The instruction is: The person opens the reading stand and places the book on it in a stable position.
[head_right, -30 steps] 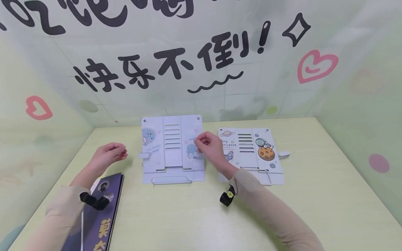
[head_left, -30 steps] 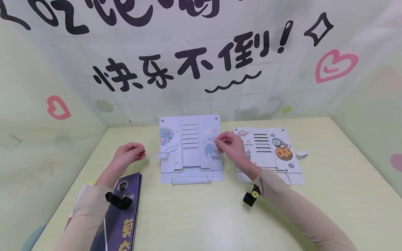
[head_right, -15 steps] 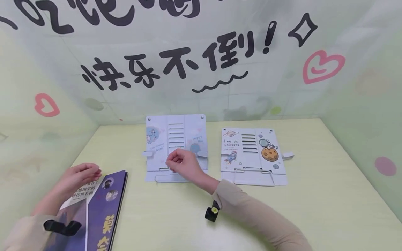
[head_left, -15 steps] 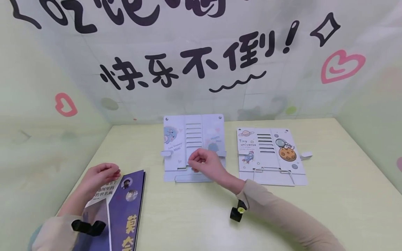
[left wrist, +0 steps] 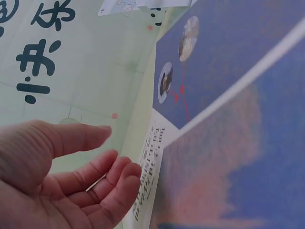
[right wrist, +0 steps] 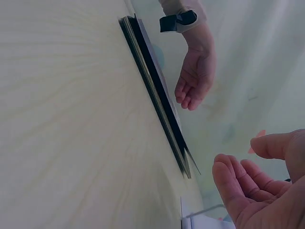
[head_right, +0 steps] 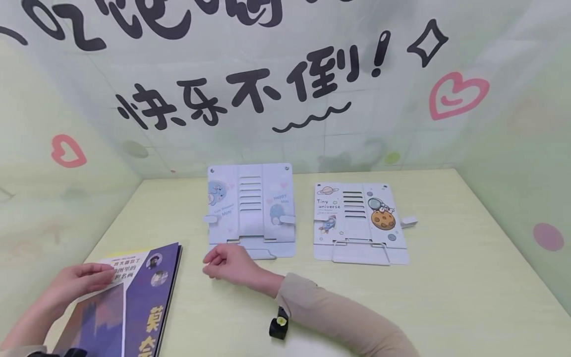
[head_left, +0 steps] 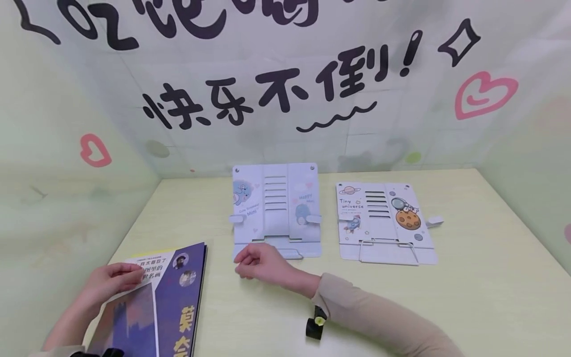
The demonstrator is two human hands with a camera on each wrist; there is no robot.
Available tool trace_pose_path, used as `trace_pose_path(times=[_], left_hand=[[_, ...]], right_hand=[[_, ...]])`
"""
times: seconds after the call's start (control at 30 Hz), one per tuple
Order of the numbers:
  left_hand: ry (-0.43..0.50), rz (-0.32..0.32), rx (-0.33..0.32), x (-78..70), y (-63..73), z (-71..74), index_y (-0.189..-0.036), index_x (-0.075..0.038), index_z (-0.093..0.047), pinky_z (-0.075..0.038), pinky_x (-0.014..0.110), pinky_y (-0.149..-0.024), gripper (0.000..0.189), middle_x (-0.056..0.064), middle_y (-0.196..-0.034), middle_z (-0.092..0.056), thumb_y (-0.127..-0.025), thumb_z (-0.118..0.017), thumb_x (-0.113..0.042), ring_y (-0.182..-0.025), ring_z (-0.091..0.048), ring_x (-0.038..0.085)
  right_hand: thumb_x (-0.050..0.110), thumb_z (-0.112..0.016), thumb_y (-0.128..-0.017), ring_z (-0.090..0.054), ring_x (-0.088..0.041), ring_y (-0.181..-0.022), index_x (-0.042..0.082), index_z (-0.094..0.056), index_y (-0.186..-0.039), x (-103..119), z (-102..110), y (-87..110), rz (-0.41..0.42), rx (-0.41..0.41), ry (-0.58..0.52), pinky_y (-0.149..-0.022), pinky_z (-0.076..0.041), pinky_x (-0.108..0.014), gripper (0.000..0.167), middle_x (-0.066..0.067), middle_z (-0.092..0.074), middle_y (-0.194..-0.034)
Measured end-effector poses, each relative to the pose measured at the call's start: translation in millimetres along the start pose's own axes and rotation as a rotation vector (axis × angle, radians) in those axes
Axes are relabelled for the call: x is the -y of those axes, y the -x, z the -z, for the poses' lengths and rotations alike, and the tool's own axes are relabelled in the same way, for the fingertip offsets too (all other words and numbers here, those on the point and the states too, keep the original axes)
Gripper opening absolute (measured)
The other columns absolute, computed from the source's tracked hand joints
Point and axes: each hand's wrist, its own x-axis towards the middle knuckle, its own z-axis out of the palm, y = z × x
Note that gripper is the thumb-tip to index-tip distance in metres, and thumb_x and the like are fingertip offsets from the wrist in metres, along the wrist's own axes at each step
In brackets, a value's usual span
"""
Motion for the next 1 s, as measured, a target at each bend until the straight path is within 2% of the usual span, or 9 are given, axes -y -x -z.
trace_pose_path(times=[0.2, 0.37, 0.63, 0.83, 1.0], left_hand=[[-0.076, 0.045, -0.03, 12.5, 11.9, 6.7, -0.096, 0.008, -0.065, -0.052, 0.022, -0.062, 0.029, -0.008, -0.075, -0.066, -0.087, -0.065, -0.02, -0.066, -0.061, 0.003], [-0.104, 0.083, -0.065, 17.6, 16.9, 6.8, -0.092, 0.004, -0.067, -0.049, 0.021, -0.058, 0.026, -0.008, -0.072, -0.063, -0.086, -0.066, -0.021, -0.063, -0.059, 0.003], [-0.155, 0.158, -0.165, 24.0, 20.1, 5.5, -0.103, 0.016, -0.059, -0.048, 0.021, -0.056, 0.048, -0.004, -0.074, -0.064, -0.085, -0.068, -0.027, -0.06, -0.059, 0.006], [-0.114, 0.208, -0.18, 36.0, 20.7, 12.9, -0.107, 0.018, -0.057, -0.05, 0.021, -0.057, 0.053, -0.002, -0.077, -0.067, -0.085, -0.068, -0.03, -0.062, -0.063, 0.007], [-0.112, 0.227, -0.189, 35.6, 20.8, 15.4, -0.107, 0.016, -0.057, -0.047, 0.021, -0.056, 0.055, -0.002, -0.078, -0.066, -0.085, -0.068, -0.032, -0.062, -0.063, 0.008]], right_hand=[[0.0, -0.065, -0.082, -0.067, -0.03, -0.074, -0.008, -0.063, -0.103, 0, -29, -1.5, -0.146, 0.065, -0.169, -0.065, -0.056, -0.03, 0.022, -0.013, -0.068, -0.079], [0.001, -0.065, -0.084, -0.069, -0.028, -0.076, -0.005, -0.062, -0.107, -6, -53, -5.3, -0.263, 0.073, -0.259, -0.067, -0.057, -0.031, 0.024, -0.015, -0.069, -0.081], [0.0, -0.065, -0.083, -0.069, -0.026, -0.076, -0.004, -0.06, -0.11, -15, -82, -5.2, -0.323, 0.062, -0.294, -0.067, -0.056, -0.029, 0.028, -0.011, -0.069, -0.081], [0.001, -0.065, -0.083, -0.068, -0.029, -0.075, -0.005, -0.058, -0.112, -14, -90, -6.2, -0.357, 0.029, -0.302, -0.066, -0.056, -0.031, 0.03, -0.012, -0.069, -0.078], [0.004, -0.065, -0.085, -0.068, -0.03, -0.077, -0.008, -0.055, -0.118, -12, -89, -9.6, -0.402, 0.046, -0.3, -0.064, -0.057, -0.032, 0.036, -0.013, -0.069, -0.08]])
